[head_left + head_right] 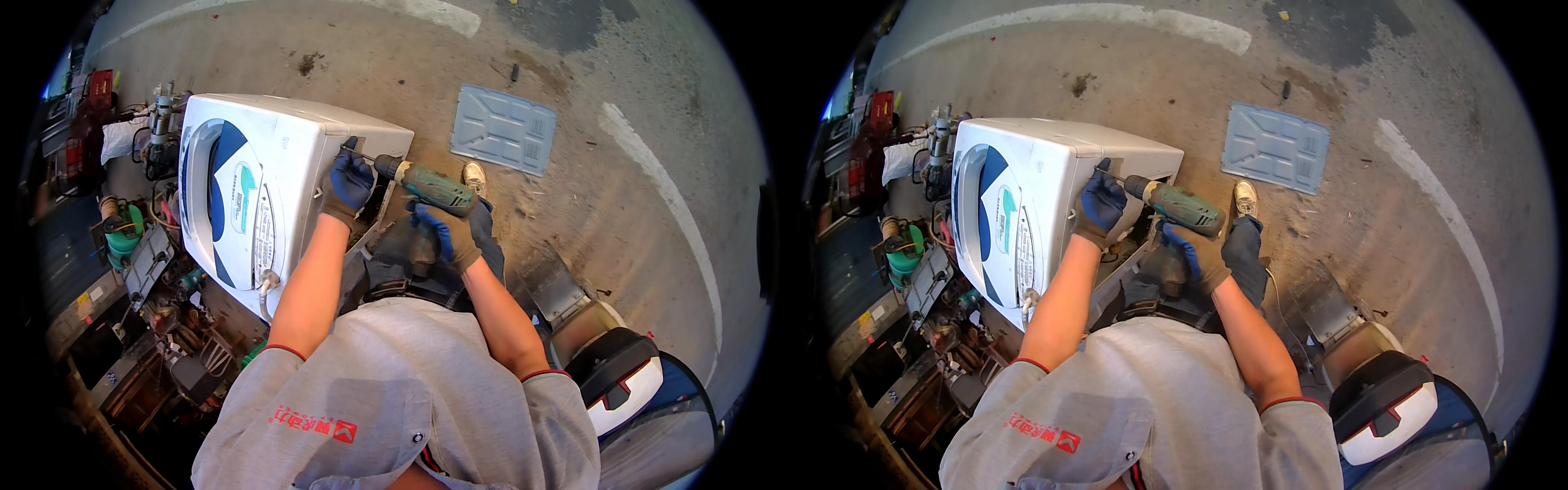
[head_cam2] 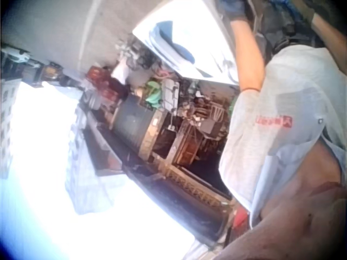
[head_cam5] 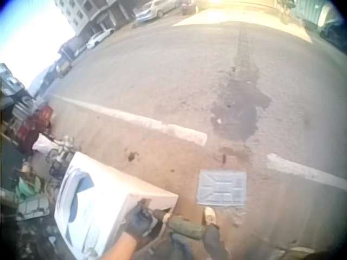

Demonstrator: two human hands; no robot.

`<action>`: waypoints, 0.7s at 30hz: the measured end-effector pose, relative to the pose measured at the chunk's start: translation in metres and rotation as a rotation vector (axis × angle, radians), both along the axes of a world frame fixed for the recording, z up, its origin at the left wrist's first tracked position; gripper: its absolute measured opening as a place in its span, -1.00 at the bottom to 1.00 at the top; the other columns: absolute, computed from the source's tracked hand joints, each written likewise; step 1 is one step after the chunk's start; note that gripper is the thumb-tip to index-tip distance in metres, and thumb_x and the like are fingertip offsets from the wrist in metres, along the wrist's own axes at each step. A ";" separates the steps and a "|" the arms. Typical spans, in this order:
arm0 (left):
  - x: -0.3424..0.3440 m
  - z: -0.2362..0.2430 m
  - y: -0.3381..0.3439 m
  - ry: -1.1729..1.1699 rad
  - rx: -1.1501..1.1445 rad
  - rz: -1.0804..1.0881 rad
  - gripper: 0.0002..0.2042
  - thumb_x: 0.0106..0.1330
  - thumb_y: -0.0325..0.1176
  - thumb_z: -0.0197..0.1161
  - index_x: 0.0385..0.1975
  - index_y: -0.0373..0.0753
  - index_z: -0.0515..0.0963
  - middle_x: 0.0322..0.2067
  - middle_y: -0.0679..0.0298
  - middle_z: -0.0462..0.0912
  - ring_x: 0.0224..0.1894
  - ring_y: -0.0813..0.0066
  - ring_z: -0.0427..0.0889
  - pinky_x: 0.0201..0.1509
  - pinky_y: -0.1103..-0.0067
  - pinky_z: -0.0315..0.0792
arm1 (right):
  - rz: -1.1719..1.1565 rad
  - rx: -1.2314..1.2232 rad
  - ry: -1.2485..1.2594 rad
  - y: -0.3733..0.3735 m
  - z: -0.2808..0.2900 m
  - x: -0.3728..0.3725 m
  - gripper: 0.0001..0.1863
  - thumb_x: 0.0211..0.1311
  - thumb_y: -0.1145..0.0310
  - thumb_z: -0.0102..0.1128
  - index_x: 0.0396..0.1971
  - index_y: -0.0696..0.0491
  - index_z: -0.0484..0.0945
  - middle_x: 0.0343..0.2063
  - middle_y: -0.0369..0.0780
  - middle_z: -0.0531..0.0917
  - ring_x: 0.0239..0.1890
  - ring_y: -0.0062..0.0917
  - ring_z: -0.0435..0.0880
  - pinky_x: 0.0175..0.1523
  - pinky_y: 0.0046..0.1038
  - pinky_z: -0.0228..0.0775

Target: The person reassembles a top-loading washing machine in a cluttered workshop. They place the top control panel onto the main body, connect the drain hose, and secure the bottom panel using a power drill. The person also retrieves tools from a green bin and organizes them.

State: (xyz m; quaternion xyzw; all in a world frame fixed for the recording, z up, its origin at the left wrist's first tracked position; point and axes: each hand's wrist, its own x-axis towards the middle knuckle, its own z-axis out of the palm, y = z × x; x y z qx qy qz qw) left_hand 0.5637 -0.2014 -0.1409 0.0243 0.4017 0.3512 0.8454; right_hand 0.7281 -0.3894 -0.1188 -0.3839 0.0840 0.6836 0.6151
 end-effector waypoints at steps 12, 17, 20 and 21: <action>-0.001 0.000 0.000 0.031 -0.004 0.021 -0.69 0.46 -0.36 -0.05 0.13 -0.27 0.42 -0.41 0.36 0.56 -0.37 0.55 0.55 -0.24 0.57 0.56 | 0.017 0.019 0.091 0.003 -0.017 0.001 -0.72 0.20 0.40 0.26 -0.11 0.18 0.57 -0.31 -0.21 0.66 -0.30 -0.50 0.64 -0.15 -0.47 0.52; -0.004 0.001 -0.001 -0.025 -0.030 0.029 -0.69 0.46 -0.37 -0.05 0.12 -0.30 0.41 -0.38 0.35 0.56 -0.35 0.55 0.56 -0.21 0.55 0.57 | 0.098 0.013 -0.061 0.012 -0.016 0.006 -0.71 0.19 0.42 0.25 -0.09 0.18 0.57 -0.28 -0.19 0.67 -0.28 -0.50 0.64 -0.15 -0.47 0.52; -0.001 0.003 -0.004 -0.017 -0.056 0.069 -0.68 0.45 -0.38 -0.05 0.12 -0.33 0.40 -0.38 0.35 0.55 -0.36 0.55 0.55 -0.20 0.54 0.57 | 0.079 -0.001 -0.106 0.012 -0.002 0.011 -0.70 0.17 0.44 0.27 -0.08 0.18 0.57 -0.25 -0.18 0.68 -0.27 -0.51 0.65 -0.15 -0.49 0.53; 0.000 0.002 -0.005 -0.038 -0.049 0.084 -0.68 0.44 -0.38 -0.04 0.12 -0.34 0.40 -0.38 0.36 0.54 -0.36 0.55 0.55 -0.19 0.54 0.57 | 0.066 0.001 -0.093 0.013 -0.002 0.011 -0.69 0.16 0.44 0.29 -0.08 0.18 0.57 -0.24 -0.17 0.68 -0.26 -0.52 0.66 -0.14 -0.51 0.54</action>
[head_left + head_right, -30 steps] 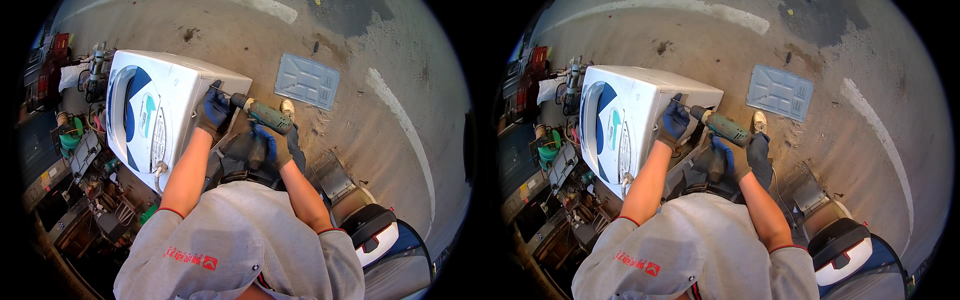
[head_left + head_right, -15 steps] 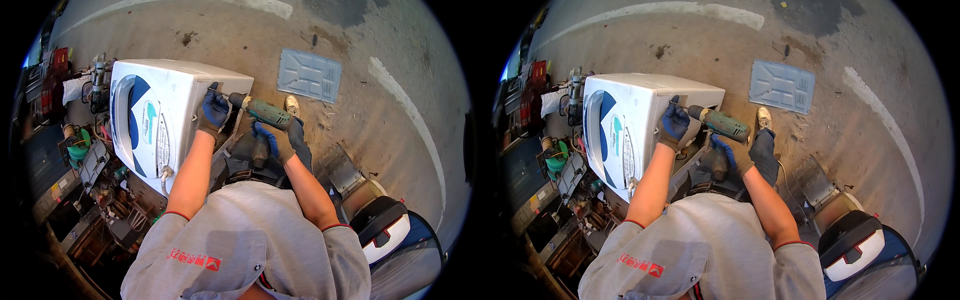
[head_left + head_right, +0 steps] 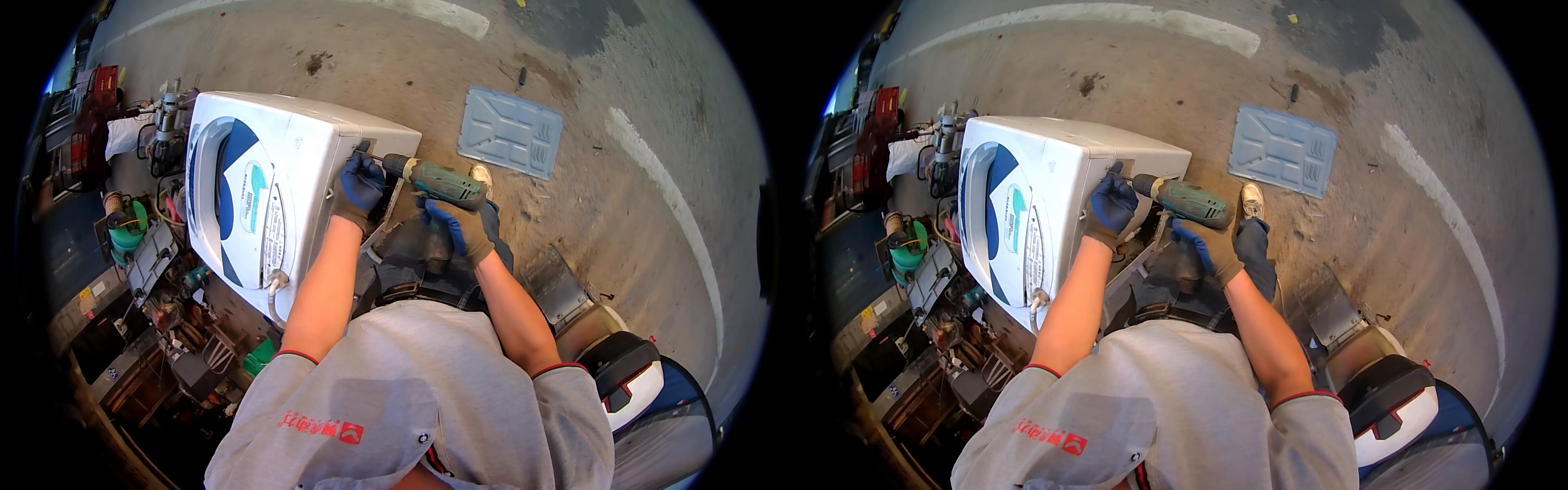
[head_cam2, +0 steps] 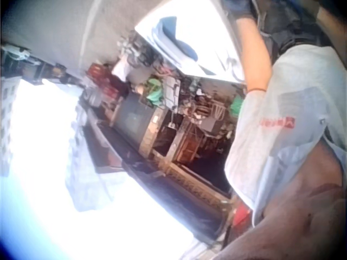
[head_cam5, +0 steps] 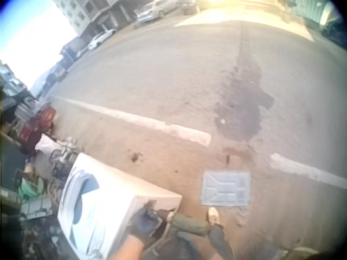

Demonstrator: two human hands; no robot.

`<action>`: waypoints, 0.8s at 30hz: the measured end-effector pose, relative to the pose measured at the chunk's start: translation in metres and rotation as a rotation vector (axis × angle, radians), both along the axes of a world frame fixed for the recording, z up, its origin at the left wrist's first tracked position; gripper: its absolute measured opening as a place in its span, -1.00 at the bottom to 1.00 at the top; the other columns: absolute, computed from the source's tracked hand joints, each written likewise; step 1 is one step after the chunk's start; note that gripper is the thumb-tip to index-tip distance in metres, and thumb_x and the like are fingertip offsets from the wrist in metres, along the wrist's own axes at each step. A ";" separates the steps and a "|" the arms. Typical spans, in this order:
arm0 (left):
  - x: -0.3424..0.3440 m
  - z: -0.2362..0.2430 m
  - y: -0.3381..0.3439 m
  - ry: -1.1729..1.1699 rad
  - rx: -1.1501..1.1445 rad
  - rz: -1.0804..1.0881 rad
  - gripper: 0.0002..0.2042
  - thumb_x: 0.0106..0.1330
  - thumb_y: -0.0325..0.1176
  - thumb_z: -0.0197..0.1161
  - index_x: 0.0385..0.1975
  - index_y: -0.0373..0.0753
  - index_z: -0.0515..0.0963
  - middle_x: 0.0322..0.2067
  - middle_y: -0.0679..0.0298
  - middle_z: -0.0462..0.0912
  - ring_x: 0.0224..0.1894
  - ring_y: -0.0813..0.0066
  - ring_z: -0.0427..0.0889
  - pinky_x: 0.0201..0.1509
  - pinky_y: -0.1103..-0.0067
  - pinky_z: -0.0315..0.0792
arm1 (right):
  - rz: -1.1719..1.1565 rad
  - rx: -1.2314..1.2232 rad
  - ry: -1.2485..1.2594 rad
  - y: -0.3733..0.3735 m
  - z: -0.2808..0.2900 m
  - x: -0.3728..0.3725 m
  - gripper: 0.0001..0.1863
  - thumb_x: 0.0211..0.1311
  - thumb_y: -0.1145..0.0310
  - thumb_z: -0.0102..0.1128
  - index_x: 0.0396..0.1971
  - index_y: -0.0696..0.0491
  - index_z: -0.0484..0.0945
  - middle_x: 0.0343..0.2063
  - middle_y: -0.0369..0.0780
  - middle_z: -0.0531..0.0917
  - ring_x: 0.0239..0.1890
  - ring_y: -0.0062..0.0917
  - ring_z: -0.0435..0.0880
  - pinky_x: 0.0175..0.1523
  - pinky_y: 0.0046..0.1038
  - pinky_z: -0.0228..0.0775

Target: The person reassembles a top-loading washing machine in a cluttered workshop. They place the top control panel onto the main body, connect the drain hose, and secure the bottom panel using a power drill. The person also retrieves tools from a green bin and organizes them.

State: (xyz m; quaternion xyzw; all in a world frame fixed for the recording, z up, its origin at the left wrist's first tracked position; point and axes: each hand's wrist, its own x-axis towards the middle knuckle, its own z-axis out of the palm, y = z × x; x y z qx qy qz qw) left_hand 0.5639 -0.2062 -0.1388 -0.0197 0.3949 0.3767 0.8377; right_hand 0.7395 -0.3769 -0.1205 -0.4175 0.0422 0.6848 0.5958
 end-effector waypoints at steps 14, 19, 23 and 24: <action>0.014 0.002 0.001 -0.094 -0.075 0.175 -0.72 0.42 -0.38 -0.01 0.02 -0.38 0.43 -0.58 0.46 0.36 -0.55 0.65 0.36 -0.38 0.63 0.47 | -0.030 -0.013 -0.035 0.002 0.030 0.007 -0.59 0.13 0.44 0.30 0.01 0.17 0.52 -0.20 -0.18 0.69 -0.25 -0.54 0.67 -0.13 -0.54 0.52; 0.019 0.005 0.001 -0.041 -0.059 0.171 -0.74 0.40 -0.38 0.02 -0.01 -0.37 0.44 -0.58 0.48 0.35 -0.55 0.68 0.35 -0.38 0.65 0.49 | -0.052 -0.012 -0.038 0.001 0.033 0.003 -0.60 0.14 0.42 0.29 0.00 0.17 0.52 -0.20 -0.19 0.69 -0.26 -0.55 0.66 -0.14 -0.54 0.51; 0.019 0.003 0.002 -0.047 -0.068 0.173 -0.78 0.39 -0.38 0.03 -0.07 -0.33 0.46 -0.59 0.49 0.35 -0.56 0.68 0.35 -0.38 0.65 0.50 | -0.050 -0.014 -0.046 0.004 0.038 0.004 -0.60 0.13 0.42 0.30 0.00 0.16 0.53 -0.20 -0.19 0.69 -0.26 -0.56 0.66 -0.14 -0.54 0.51; 0.017 0.000 0.003 -0.050 -0.079 0.170 -0.79 0.39 -0.38 0.03 -0.09 -0.33 0.47 -0.59 0.49 0.36 -0.56 0.68 0.35 -0.39 0.65 0.50 | -0.045 -0.014 -0.048 0.004 0.037 0.005 -0.60 0.13 0.42 0.30 0.00 0.16 0.53 -0.20 -0.19 0.69 -0.26 -0.56 0.66 -0.14 -0.54 0.50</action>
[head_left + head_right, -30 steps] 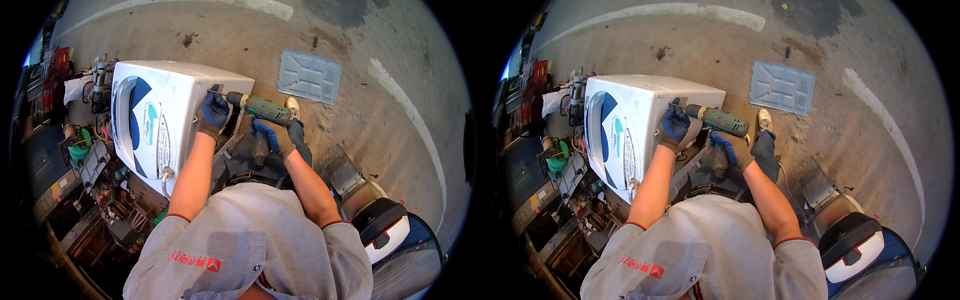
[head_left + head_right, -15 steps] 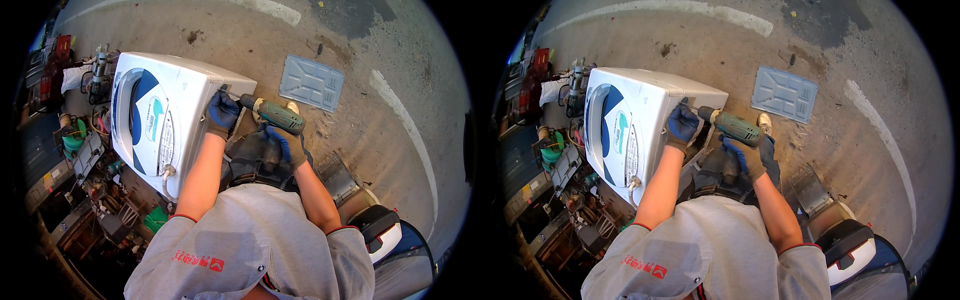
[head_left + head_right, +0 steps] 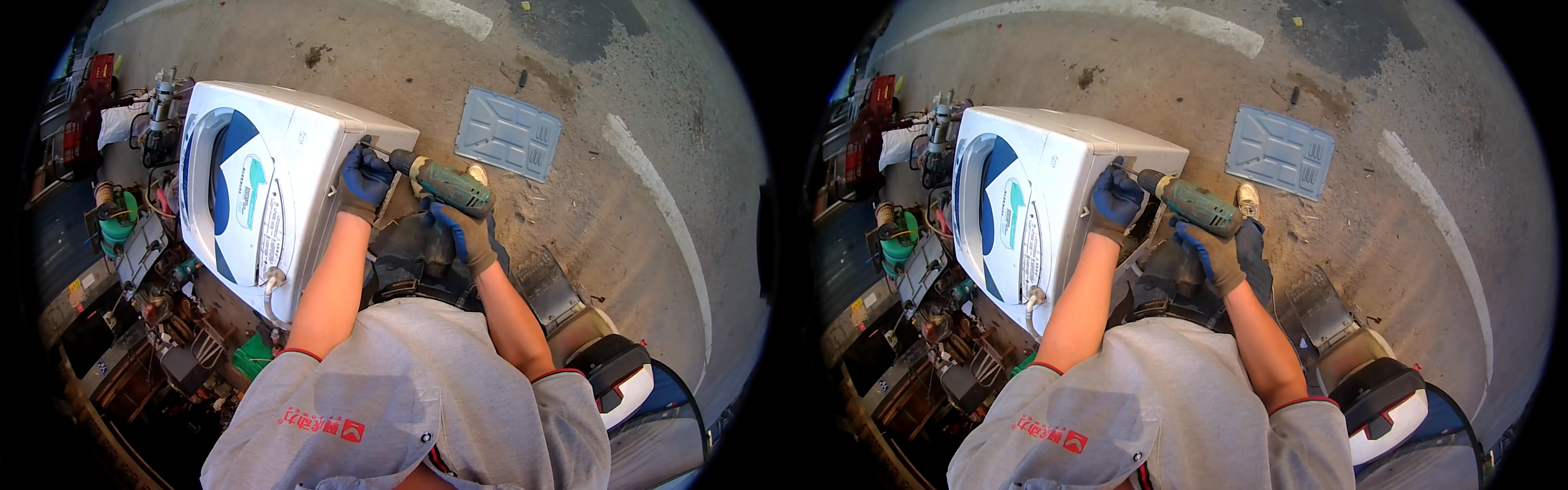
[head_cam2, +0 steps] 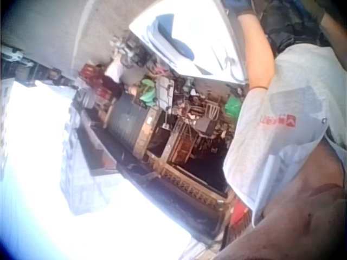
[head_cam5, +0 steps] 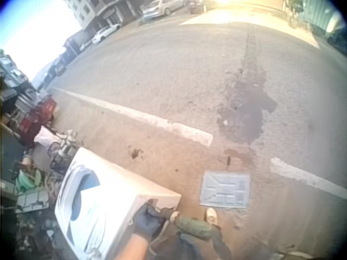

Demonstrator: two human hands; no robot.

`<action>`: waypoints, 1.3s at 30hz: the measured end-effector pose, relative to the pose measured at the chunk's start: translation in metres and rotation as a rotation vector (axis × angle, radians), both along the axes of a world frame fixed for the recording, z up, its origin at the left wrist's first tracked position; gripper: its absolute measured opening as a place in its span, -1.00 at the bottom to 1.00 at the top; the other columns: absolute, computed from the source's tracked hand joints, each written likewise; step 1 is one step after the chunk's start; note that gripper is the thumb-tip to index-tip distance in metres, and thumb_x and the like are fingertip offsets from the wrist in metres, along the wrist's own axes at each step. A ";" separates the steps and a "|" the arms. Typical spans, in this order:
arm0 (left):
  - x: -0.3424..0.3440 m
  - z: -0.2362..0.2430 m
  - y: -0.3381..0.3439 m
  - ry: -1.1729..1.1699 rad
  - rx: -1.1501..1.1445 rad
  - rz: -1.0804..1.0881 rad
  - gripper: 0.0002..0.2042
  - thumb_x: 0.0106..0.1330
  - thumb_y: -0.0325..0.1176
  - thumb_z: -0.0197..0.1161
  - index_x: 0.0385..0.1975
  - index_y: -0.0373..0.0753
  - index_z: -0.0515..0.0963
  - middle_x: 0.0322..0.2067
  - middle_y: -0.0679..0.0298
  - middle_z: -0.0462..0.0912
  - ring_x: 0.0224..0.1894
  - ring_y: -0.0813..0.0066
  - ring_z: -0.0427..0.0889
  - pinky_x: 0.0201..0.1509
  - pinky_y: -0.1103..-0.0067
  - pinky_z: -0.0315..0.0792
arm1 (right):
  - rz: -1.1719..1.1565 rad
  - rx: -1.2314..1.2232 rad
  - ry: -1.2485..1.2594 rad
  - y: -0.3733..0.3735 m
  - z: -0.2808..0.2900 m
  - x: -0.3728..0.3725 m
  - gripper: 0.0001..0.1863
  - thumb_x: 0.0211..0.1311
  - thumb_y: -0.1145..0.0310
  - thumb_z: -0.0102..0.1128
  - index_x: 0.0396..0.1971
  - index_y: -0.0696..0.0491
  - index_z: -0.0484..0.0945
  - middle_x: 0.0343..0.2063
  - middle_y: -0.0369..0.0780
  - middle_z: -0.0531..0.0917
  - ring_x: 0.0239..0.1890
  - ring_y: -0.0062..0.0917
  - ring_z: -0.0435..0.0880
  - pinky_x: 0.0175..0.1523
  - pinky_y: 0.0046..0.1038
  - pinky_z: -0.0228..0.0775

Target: The person reassembles a top-loading washing machine in a cluttered workshop. They place the top control panel onto the main body, connect the drain hose, and secure the bottom panel using a power drill. The person also retrieves tools from a green bin and organizes them.

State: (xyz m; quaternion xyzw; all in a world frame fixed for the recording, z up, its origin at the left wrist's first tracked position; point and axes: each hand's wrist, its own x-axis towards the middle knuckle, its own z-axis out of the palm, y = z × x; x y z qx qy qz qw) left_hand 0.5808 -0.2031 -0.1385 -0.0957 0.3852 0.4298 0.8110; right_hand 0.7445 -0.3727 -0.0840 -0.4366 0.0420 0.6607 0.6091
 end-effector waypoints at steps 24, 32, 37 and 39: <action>-0.004 -0.008 -0.004 -0.065 0.017 0.013 -0.79 0.38 -0.39 0.02 -0.08 -0.32 0.47 -0.60 0.47 0.30 -0.55 0.64 0.34 -0.42 0.64 0.42 | 0.009 0.011 0.067 -0.014 -0.027 -0.014 -0.69 0.16 0.43 0.29 -0.09 0.20 0.56 -0.21 -0.21 0.67 -0.22 -0.54 0.64 -0.10 -0.51 0.49; -0.002 -0.004 -0.004 -0.064 -0.010 0.013 -0.77 0.39 -0.37 0.02 -0.07 -0.32 0.47 -0.59 0.48 0.32 -0.52 0.63 0.37 -0.40 0.63 0.43 | 0.038 0.044 0.071 -0.023 -0.041 -0.027 -0.75 0.27 0.40 0.18 -0.13 0.21 0.55 -0.30 -0.23 0.62 -0.27 -0.52 0.61 -0.11 -0.50 0.47; -0.004 -0.008 -0.004 -0.062 -0.011 0.037 -0.77 0.40 -0.38 0.01 -0.06 -0.33 0.46 -0.58 0.48 0.36 -0.52 0.63 0.38 -0.40 0.63 0.43 | 0.014 -0.015 0.148 -0.020 -0.042 -0.029 -0.75 0.27 0.40 0.18 -0.13 0.21 0.54 -0.31 -0.23 0.62 -0.29 -0.50 0.60 -0.12 -0.49 0.47; -0.007 -0.010 -0.004 -0.100 0.020 0.026 -0.78 0.40 -0.39 0.01 -0.06 -0.33 0.46 -0.57 0.46 0.37 -0.52 0.63 0.38 -0.40 0.63 0.43 | 0.009 0.007 0.164 -0.018 -0.039 -0.026 -0.75 0.26 0.40 0.17 -0.11 0.20 0.53 -0.31 -0.23 0.61 -0.29 -0.50 0.60 -0.13 -0.49 0.46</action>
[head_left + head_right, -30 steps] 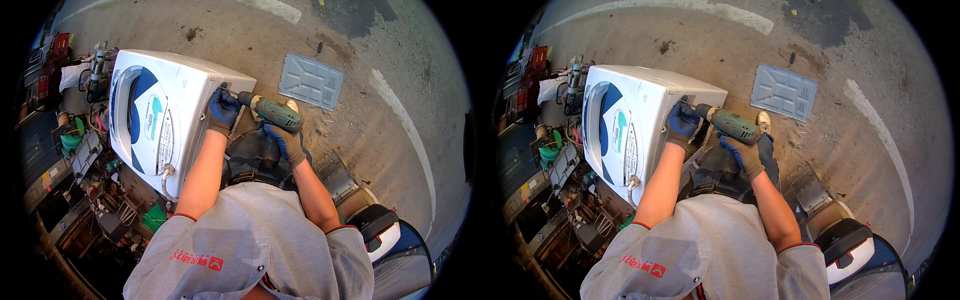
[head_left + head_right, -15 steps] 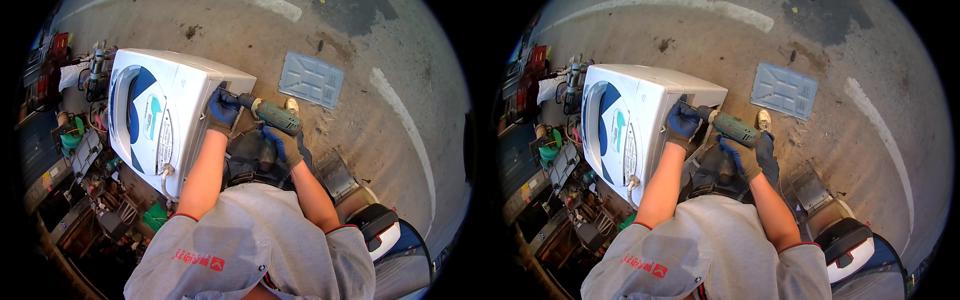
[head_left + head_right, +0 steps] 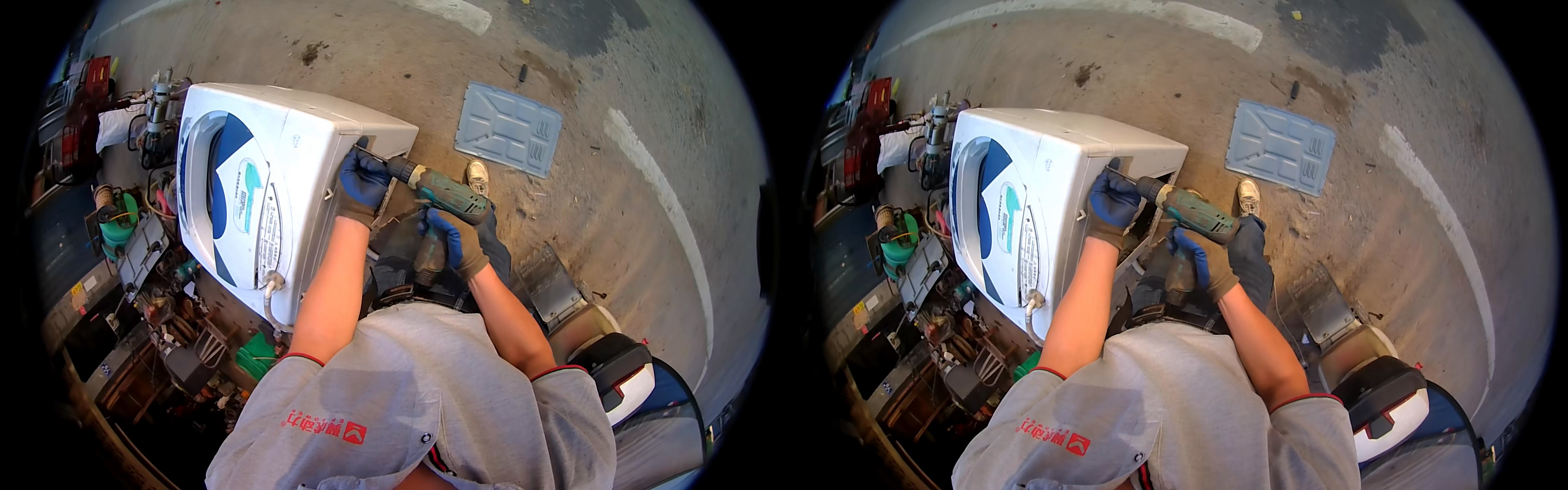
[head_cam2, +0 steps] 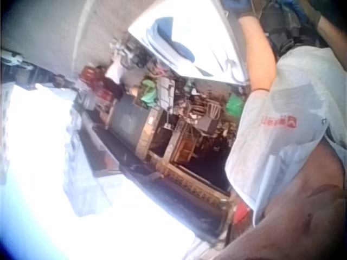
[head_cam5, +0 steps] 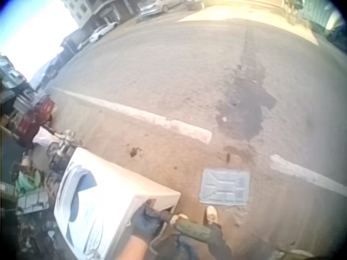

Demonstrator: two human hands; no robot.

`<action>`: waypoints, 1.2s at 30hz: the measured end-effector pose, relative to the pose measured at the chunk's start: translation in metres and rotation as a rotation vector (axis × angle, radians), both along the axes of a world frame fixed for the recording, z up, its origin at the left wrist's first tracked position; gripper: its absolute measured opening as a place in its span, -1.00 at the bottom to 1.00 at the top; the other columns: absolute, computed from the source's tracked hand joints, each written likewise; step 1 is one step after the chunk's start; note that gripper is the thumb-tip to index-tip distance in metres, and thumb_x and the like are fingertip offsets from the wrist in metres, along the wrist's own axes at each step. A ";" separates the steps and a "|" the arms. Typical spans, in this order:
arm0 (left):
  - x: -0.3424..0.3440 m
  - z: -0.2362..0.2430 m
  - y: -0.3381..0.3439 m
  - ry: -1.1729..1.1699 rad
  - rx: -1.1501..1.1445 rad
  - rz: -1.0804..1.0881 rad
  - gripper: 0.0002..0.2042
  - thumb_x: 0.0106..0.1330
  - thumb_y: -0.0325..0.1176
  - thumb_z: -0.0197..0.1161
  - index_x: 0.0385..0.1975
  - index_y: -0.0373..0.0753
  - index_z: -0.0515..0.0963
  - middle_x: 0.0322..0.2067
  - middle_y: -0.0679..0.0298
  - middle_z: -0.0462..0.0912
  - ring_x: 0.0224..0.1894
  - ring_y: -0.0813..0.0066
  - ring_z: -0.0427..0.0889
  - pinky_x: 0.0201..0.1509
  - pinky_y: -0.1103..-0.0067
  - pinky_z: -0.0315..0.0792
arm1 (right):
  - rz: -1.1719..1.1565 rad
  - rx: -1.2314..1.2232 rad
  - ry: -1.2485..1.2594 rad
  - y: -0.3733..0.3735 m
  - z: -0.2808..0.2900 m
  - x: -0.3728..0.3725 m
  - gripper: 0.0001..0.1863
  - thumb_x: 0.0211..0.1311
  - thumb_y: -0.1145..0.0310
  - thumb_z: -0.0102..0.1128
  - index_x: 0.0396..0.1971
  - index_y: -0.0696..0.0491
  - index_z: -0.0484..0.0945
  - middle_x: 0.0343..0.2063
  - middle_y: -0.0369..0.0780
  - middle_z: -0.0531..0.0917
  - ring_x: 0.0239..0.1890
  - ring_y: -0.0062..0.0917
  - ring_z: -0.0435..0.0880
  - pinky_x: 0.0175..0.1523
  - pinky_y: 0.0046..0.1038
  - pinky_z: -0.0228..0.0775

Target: The person reassembles a top-loading washing machine in a cluttered workshop. They place the top control panel onto the main body, connect the drain hose, and secure the bottom panel using a power drill. The person also retrieves tools from a green bin and organizes them.

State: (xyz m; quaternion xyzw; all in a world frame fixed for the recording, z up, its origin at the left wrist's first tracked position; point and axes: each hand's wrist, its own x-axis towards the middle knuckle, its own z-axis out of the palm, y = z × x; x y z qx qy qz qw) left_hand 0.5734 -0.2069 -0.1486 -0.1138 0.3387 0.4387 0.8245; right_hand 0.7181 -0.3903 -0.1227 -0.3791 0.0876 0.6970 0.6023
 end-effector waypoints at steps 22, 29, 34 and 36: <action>-0.109 0.097 -0.143 0.681 -0.095 -0.581 -0.75 0.42 -0.44 0.00 0.00 -0.42 0.46 -0.16 0.06 0.64 -0.21 0.42 0.67 -0.25 0.63 0.60 | 0.090 -0.034 0.171 0.016 -0.004 0.025 -0.73 0.27 0.40 0.17 -0.08 0.18 0.51 -0.27 -0.22 0.61 -0.28 -0.51 0.56 -0.13 -0.48 0.43; -0.130 0.106 -0.193 0.645 -0.212 -0.436 -0.71 0.37 -0.36 0.15 0.01 -0.35 0.47 -0.46 0.31 0.55 -0.56 0.62 0.44 -0.56 0.69 0.30 | 0.083 -0.054 0.248 0.021 0.001 0.034 -0.68 0.25 0.38 0.19 -0.03 0.15 0.49 -0.22 -0.19 0.61 -0.28 -0.50 0.56 -0.13 -0.49 0.44; -0.147 0.098 -0.218 0.631 -0.175 -0.327 -0.69 0.39 -0.37 0.08 0.05 -0.39 0.46 -0.41 0.25 0.59 -0.48 0.56 0.52 -0.48 0.68 0.41 | 0.104 0.031 0.130 0.018 -0.005 0.031 -0.64 0.24 0.37 0.18 0.02 0.15 0.46 -0.18 -0.17 0.60 -0.26 -0.48 0.55 -0.11 -0.44 0.47; -0.152 0.104 -0.220 0.657 -0.213 -0.264 -0.67 0.39 -0.38 0.10 0.07 -0.43 0.44 -0.38 0.26 0.58 -0.42 0.54 0.55 -0.40 0.65 0.48 | 0.155 0.040 -0.001 0.018 -0.008 0.034 -0.61 0.24 0.37 0.18 0.04 0.19 0.46 -0.18 -0.15 0.62 -0.25 -0.49 0.56 -0.13 -0.45 0.48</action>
